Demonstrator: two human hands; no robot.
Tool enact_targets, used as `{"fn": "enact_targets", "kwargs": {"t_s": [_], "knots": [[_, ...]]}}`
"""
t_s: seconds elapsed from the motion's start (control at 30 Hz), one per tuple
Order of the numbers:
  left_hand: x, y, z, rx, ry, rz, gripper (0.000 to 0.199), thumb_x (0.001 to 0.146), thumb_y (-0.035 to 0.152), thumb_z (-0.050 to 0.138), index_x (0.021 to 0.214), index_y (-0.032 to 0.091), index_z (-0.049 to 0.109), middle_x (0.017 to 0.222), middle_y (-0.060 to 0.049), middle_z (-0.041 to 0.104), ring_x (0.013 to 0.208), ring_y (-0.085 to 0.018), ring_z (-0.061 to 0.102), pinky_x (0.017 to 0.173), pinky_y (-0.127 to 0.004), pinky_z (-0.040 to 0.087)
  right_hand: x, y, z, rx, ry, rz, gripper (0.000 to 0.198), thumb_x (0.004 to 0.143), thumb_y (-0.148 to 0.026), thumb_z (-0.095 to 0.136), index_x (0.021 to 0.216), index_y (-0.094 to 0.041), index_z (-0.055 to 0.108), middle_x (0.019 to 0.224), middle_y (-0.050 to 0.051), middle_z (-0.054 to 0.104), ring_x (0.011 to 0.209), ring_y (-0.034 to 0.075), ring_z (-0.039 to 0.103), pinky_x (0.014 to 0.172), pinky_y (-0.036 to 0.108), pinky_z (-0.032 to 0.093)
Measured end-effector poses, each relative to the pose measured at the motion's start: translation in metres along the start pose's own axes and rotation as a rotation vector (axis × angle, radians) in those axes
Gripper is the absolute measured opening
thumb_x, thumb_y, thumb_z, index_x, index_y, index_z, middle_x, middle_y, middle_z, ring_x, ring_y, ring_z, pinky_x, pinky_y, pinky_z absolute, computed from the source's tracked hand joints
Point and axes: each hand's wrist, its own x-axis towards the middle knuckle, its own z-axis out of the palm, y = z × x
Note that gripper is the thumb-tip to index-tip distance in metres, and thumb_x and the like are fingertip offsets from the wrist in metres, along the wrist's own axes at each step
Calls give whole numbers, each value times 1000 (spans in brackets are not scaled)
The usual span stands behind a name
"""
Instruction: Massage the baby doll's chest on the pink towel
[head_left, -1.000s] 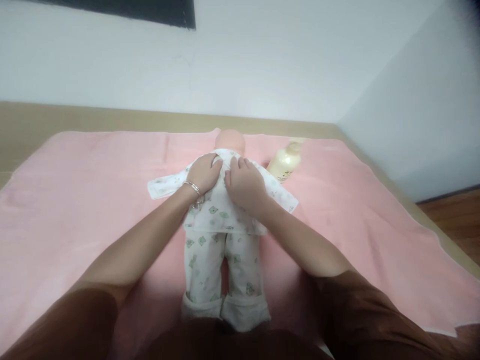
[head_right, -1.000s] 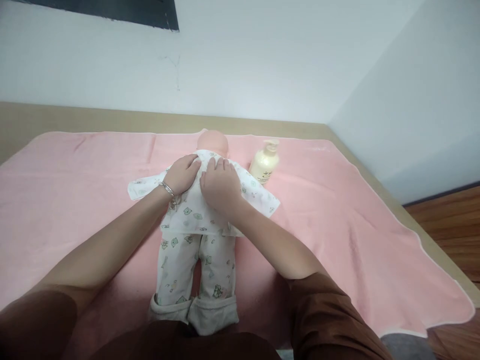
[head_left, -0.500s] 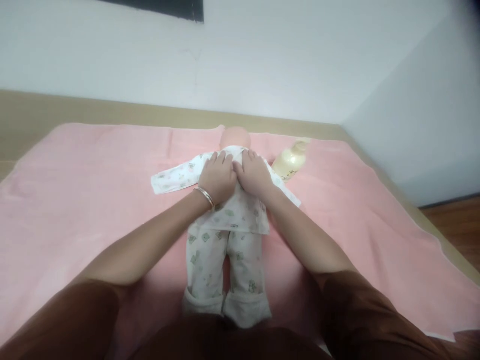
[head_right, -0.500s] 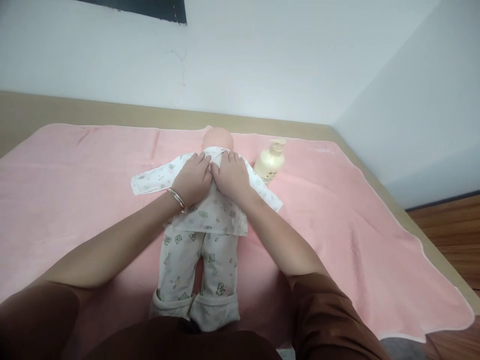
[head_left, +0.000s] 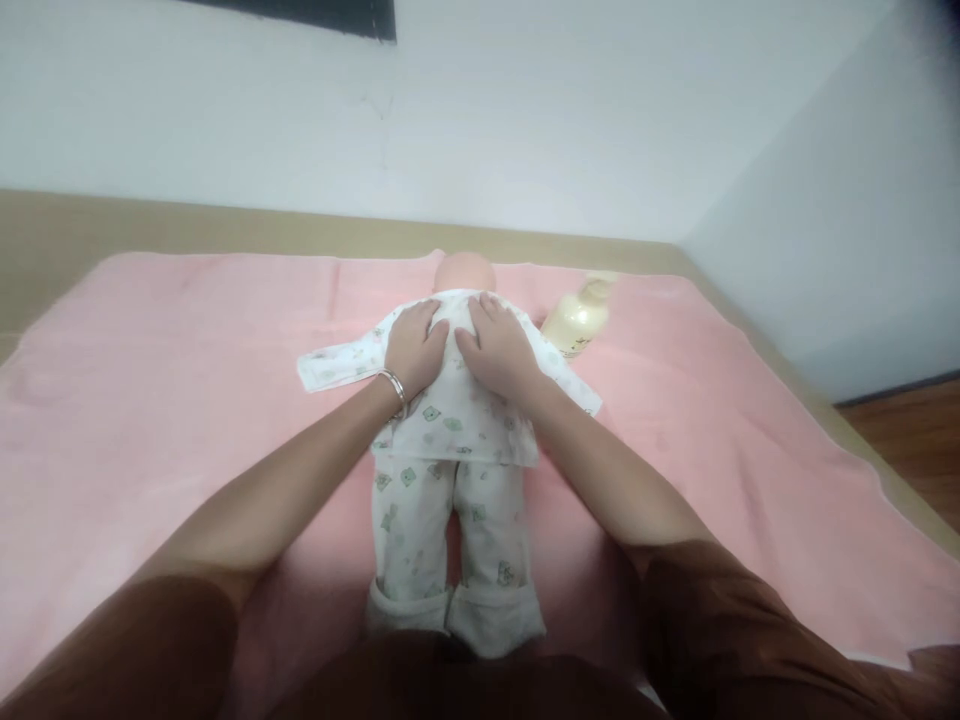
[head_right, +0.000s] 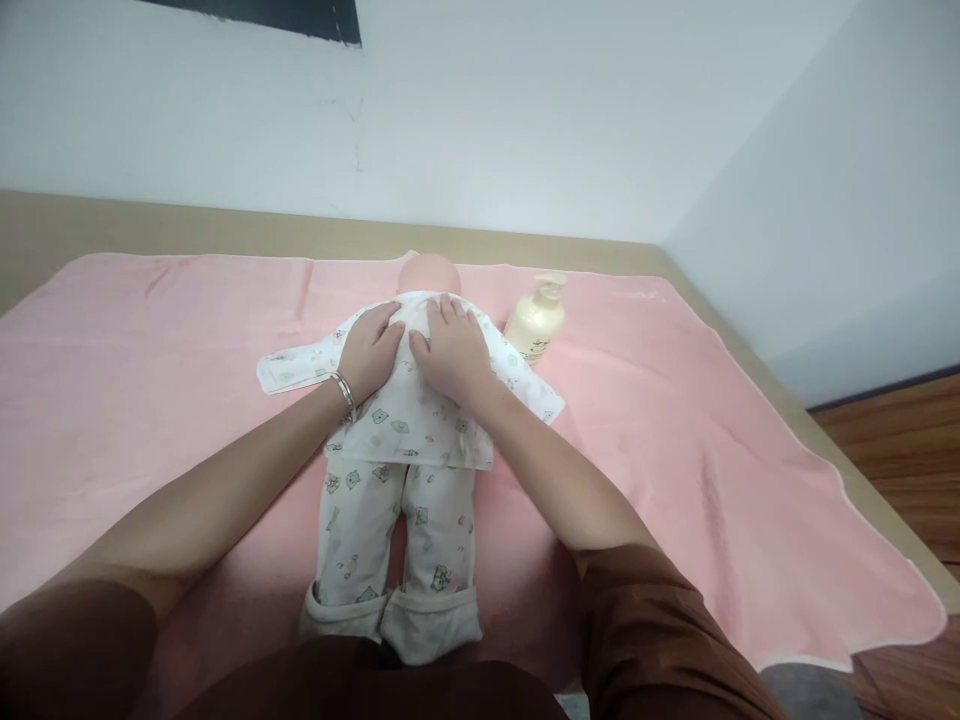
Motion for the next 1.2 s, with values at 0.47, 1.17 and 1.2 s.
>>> {"fn": "enact_targets", "kwargs": {"t_s": [0.47,1.17,1.2], "knots": [[-5,-6,-3,-58,57,15,52,90,30,37,132,11,63,141,-12,62,133,-25,55,121,-42,39,-9,-15,2,38,35,-66,50,97,-23,33,141,-7,53,156,19,44,148,33,37,123,57,27],[-5,-12,2,-124,103,45,49,88,30,41,127,15,65,137,-10,65,130,-26,57,119,-46,41,-16,-26,-14,88,62,-54,51,97,-21,36,145,-7,48,164,18,31,155,35,23,125,63,20],[-5,-11,2,-122,105,42,49,88,30,41,127,14,65,136,-10,65,130,-26,57,119,-46,41,-17,-27,-13,66,12,-37,51,98,-22,35,146,-7,47,163,19,32,154,36,24,124,65,19]]}}
